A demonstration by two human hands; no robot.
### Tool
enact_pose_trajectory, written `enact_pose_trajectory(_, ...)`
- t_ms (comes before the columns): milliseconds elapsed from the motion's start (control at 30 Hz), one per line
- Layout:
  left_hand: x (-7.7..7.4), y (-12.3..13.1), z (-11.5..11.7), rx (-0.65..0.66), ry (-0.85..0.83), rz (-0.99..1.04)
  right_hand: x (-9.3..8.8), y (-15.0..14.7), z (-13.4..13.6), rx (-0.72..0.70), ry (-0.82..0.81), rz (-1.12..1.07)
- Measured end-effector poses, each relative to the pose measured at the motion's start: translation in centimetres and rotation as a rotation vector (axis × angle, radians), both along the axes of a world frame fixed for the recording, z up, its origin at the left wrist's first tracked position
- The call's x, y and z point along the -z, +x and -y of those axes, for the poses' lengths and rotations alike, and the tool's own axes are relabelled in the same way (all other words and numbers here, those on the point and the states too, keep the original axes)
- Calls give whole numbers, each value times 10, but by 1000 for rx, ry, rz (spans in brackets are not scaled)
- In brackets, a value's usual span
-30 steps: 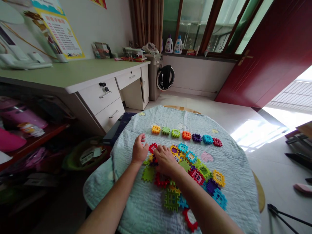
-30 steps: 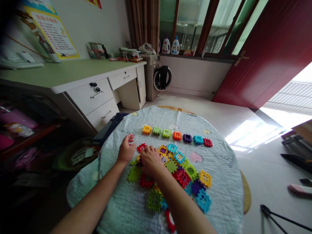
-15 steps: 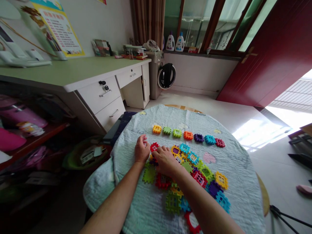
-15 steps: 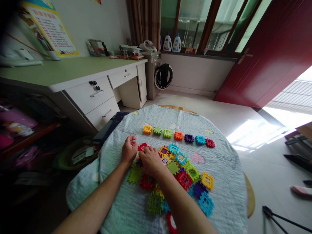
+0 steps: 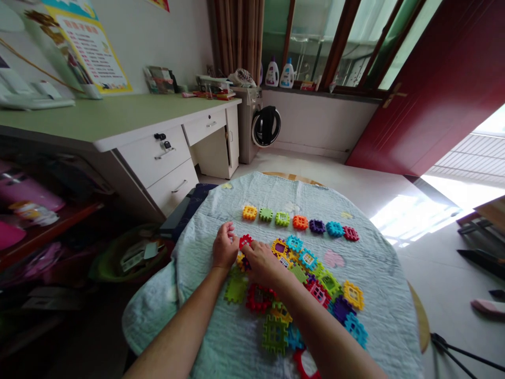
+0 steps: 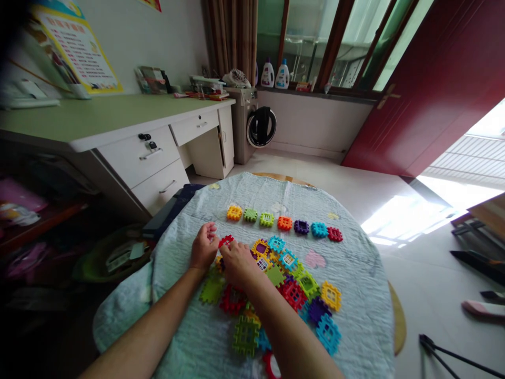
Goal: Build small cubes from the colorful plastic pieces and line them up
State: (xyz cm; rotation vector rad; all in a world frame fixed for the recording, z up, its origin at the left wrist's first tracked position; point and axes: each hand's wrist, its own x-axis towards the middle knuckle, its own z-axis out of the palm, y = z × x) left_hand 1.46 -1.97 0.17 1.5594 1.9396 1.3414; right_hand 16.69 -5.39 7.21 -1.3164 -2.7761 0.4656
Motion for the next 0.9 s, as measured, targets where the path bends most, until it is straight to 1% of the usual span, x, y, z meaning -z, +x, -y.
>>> enact_pose_trajectory(100,3,0,-1,-2,7,-4,-1,20,-11,56,-30,-152)
enact_pose_trajectory(167,5,-1,-2,-6,12,-4,-2,46,-25,134,-16,-268)
enact_pose_trajectory(233,7,-2,-3,-3,18,-9,-2,83,-43,227,38,-351)
enact_pose_trajectory(300,8,-2,-3,3,25,-18,-1,123,-63,326,89,-334)
enact_pose_trajectory(367,8,-2,-4,1,33,-27,2,159,-81,447,121,-266)
enact_pose_trajectory(467,9,-1,-4,-7,43,-40,10,195,-105,580,148,-175)
enact_pose_trajectory(533,9,-1,-4,-10,46,-51,17,206,-117,615,157,-152)
enact_pose_trajectory(600,10,-1,-4,-11,44,-62,23,210,-125,621,154,-142)
enact_pose_trajectory(767,11,-2,-4,-12,40,-76,34,208,-136,620,151,-129)
enact_pose_trajectory(900,11,-2,-4,-4,39,-83,37,207,-139,605,148,-132)
